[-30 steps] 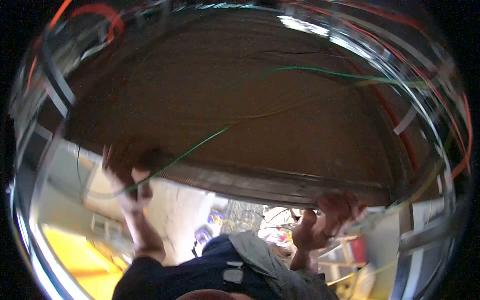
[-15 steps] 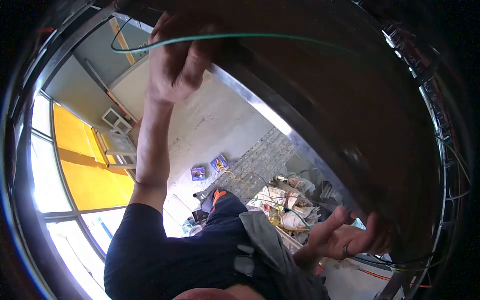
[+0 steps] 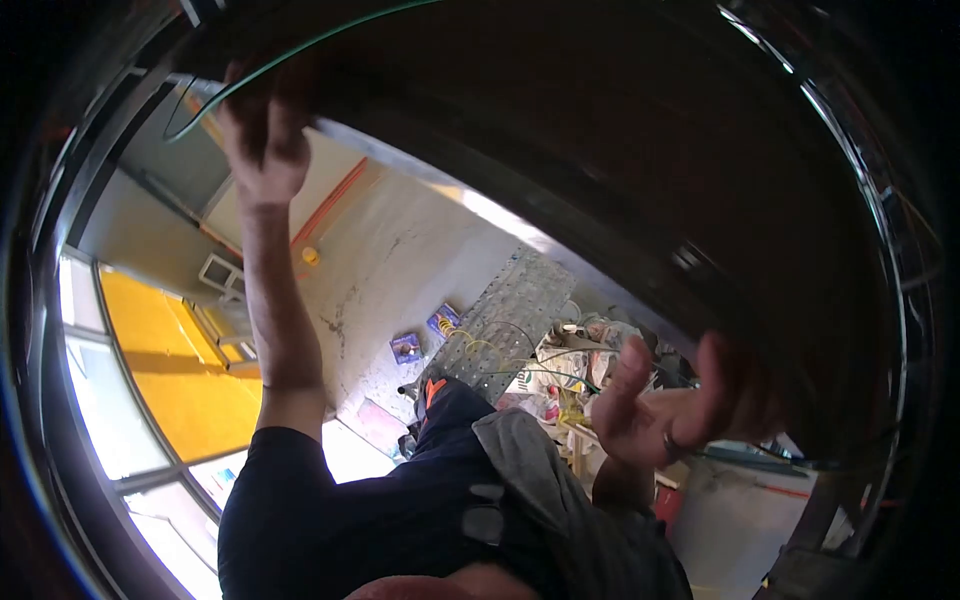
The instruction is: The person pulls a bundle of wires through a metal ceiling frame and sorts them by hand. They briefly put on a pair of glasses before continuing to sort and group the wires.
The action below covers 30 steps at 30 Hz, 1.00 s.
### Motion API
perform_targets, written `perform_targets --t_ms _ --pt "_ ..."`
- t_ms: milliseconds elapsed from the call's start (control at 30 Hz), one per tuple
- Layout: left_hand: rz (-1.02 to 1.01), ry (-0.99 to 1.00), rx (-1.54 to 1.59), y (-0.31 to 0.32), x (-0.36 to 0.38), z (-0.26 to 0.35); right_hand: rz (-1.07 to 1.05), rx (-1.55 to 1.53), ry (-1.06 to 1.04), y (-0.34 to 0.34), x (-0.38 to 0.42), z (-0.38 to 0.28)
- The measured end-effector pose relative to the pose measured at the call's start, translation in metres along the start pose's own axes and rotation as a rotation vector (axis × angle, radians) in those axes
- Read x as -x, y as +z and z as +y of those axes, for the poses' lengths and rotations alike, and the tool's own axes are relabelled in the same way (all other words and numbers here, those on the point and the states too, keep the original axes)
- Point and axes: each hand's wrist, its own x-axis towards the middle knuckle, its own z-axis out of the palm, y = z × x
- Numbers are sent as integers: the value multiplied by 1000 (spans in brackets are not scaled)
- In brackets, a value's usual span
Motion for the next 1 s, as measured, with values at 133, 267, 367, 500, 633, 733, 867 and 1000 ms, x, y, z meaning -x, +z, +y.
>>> perform_targets --t_ms 133,267,367,500,633,733,867,1000 --pt "-28 59 -3 -6 18 -21 -40 28 -1 -8 4 2" --pt "36 415 -583 -18 38 -54 -42 -35 172 -13 3 -2" --pt "-100 47 -327 -26 43 -65 -59 -65 194 -22 0 -3" --pt "-152 -26 -187 -21 15 -49 -238 -187 279 -51 -8 -5" --pt "-111 309 -392 -12 2 -7 -212 -246 310 -75 -1 -9" --pt "-166 -129 -62 -11 -2 7 -97 -726 344 -85 36 -23" --pt "-108 297 -33 3 -39 50 -426 -1216 873 -108 82 -31" --pt "-42 335 -31 4 -46 89 -596 -934 1503 -90 192 -56"
